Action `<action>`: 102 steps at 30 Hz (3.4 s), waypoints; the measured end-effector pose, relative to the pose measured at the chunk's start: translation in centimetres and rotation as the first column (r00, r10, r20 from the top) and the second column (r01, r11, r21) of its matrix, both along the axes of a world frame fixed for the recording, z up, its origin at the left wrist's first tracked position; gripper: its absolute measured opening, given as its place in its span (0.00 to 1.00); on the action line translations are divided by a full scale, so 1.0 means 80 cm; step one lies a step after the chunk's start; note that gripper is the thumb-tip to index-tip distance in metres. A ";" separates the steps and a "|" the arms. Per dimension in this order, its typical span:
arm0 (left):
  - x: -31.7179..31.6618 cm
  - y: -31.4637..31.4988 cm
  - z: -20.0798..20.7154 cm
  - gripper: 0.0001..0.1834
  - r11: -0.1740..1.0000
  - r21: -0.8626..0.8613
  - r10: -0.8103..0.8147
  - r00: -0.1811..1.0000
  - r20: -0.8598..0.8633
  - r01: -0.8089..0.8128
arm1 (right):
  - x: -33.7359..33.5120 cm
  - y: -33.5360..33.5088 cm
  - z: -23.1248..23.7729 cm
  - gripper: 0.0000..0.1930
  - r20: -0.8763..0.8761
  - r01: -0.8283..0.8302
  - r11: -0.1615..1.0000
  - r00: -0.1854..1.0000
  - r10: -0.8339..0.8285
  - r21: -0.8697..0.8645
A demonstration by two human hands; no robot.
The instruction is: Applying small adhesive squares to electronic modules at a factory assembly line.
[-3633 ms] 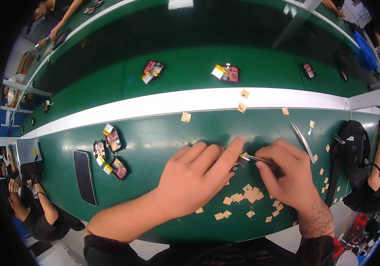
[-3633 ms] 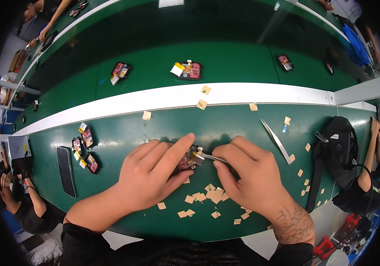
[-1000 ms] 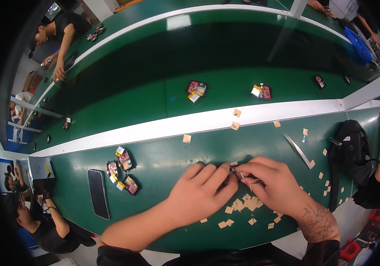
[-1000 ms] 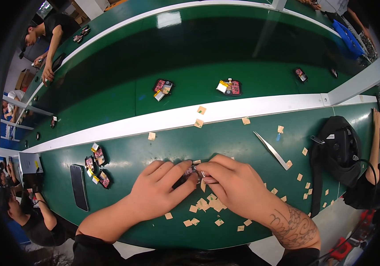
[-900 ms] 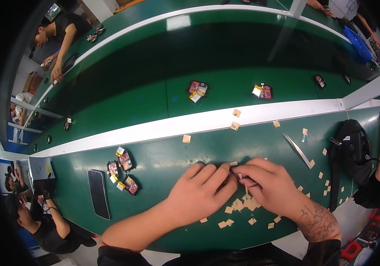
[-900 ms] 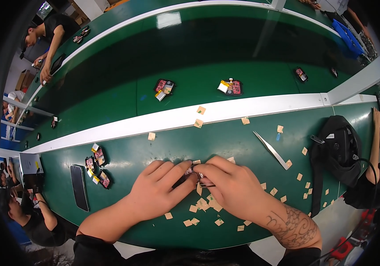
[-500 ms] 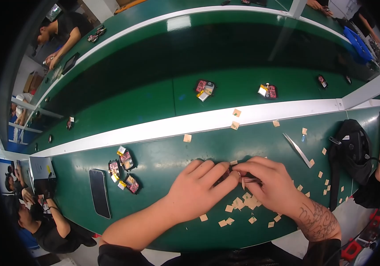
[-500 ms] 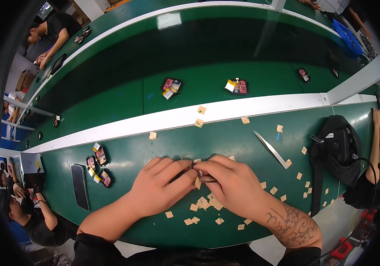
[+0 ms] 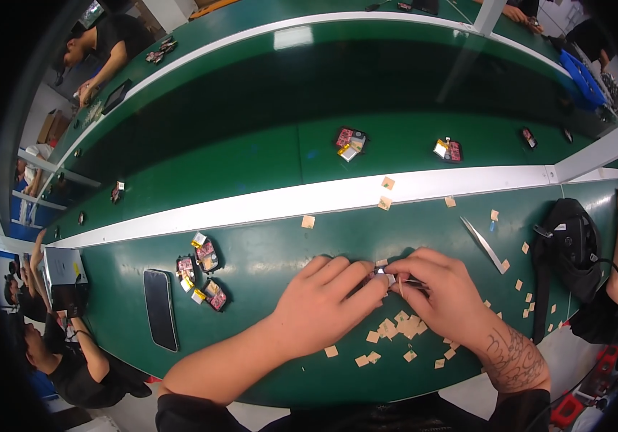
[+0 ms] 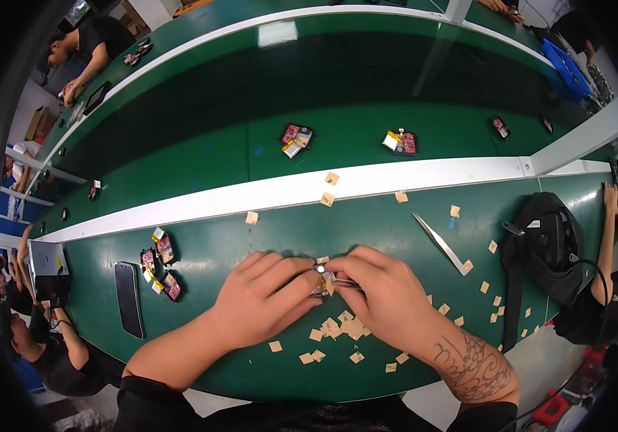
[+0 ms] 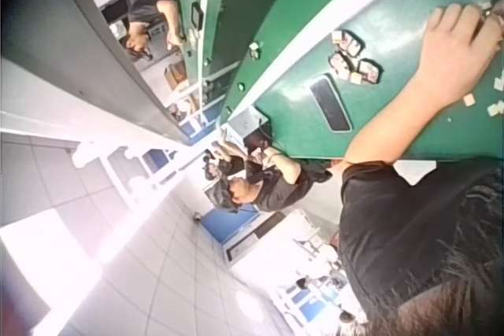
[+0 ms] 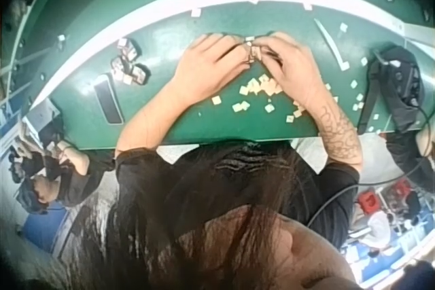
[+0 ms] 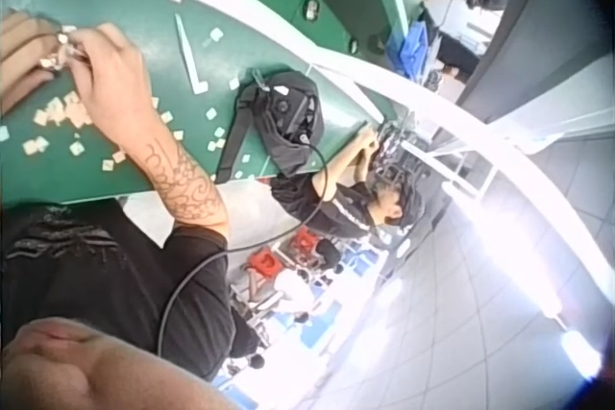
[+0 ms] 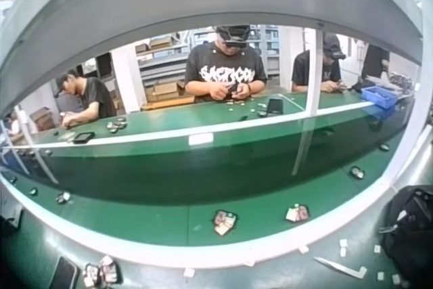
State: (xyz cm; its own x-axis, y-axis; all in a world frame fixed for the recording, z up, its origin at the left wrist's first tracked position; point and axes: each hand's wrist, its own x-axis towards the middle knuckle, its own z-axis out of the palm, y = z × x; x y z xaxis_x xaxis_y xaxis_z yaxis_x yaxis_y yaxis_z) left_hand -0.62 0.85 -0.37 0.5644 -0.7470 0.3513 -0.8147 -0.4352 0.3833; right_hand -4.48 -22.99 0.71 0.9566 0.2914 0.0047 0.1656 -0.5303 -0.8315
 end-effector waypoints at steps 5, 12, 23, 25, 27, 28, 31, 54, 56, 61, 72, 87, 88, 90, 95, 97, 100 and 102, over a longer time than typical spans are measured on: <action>-0.003 0.000 -0.005 0.20 1.000 -0.004 0.002 1.000 0.025 -0.002 | -0.005 0.006 0.001 0.12 0.002 0.030 1.000 1.000 -0.030 -0.002; -0.010 -0.004 -0.006 0.20 1.000 -0.009 0.019 1.000 -0.008 -0.019 | -0.005 0.004 0.000 0.10 0.018 0.033 0.999 0.999 -0.033 0.006; -0.011 -0.006 -0.010 0.20 0.999 -0.048 0.006 0.999 -0.046 -0.009 | -0.002 0.009 0.001 0.10 0.075 0.009 1.000 0.997 -0.008 -0.015; -0.013 -0.006 -0.011 0.20 0.999 -0.049 0.013 0.998 -0.056 -0.016 | -0.001 0.011 0.003 0.09 0.079 0.020 1.000 0.997 -0.019 -0.010; -0.015 -0.007 -0.011 0.21 0.999 -0.048 0.020 0.998 -0.064 -0.023 | -0.001 0.013 0.004 0.08 0.090 0.023 1.000 0.996 -0.021 -0.017; -0.015 -0.007 -0.010 0.21 0.997 -0.065 0.025 0.997 -0.071 -0.030 | 0.000 0.014 0.004 0.08 0.100 0.028 0.999 0.995 -0.026 -0.020; -0.015 -0.008 -0.004 0.21 0.997 -0.066 0.036 0.997 -0.075 -0.041 | 0.005 0.016 0.009 0.08 0.054 0.038 0.999 0.998 -0.037 -0.019; -0.005 -0.033 0.019 0.14 0.968 -0.150 0.021 0.659 -0.752 -0.202 | -0.004 -0.023 0.013 0.08 -0.071 0.118 0.968 0.992 -0.105 0.222; 0.007 -0.038 0.028 0.10 0.987 -0.051 0.072 0.693 -0.717 -0.155 | -0.005 -0.024 0.025 0.08 -0.047 0.119 0.971 0.993 -0.111 0.209; 0.063 -0.067 0.035 0.05 0.996 -0.088 -0.047 0.665 -0.745 -0.028 | 0.004 -0.033 0.011 0.12 0.314 0.249 0.952 0.902 -0.295 0.178; 0.264 -0.270 0.030 0.16 0.973 0.169 0.211 0.910 -0.357 -0.159 | 0.001 -0.025 0.013 0.17 0.531 0.311 0.946 0.789 -0.308 0.087; 0.223 -0.353 0.012 0.34 0.960 0.254 -0.129 0.992 0.011 0.122 | 0.003 -0.025 -0.019 0.11 0.379 0.113 0.945 0.925 0.013 -0.307; 0.221 -0.358 0.016 0.32 0.943 0.305 -0.165 0.983 0.078 0.134 | 0.003 -0.026 -0.022 0.13 0.426 0.062 0.958 0.903 0.066 -0.280; 0.216 -0.361 0.018 0.29 0.943 0.314 -0.151 0.981 0.121 0.106 | 0.004 -0.025 -0.018 0.13 0.435 0.017 0.961 0.894 0.109 -0.277; 0.194 -0.308 0.031 0.25 0.980 0.134 -0.165 0.980 0.116 0.149 | 0.000 -0.025 -0.017 0.09 0.405 -0.033 0.962 0.903 0.146 -0.272; 0.167 -0.259 0.045 0.21 0.974 0.056 -0.220 0.975 0.021 0.219 | -0.003 -0.031 -0.009 0.06 0.324 -0.085 0.969 0.932 0.160 -0.233; 0.130 -0.164 0.036 0.16 0.967 0.071 -0.223 0.946 -0.236 0.245 | -0.006 -0.028 -0.006 0.07 0.316 -0.191 0.954 0.913 0.259 -0.230; 0.098 -0.118 0.023 0.13 0.980 0.029 -0.180 0.937 -0.300 0.198 | -0.015 -0.021 -0.006 0.05 0.357 -0.187 0.971 0.906 0.229 -0.149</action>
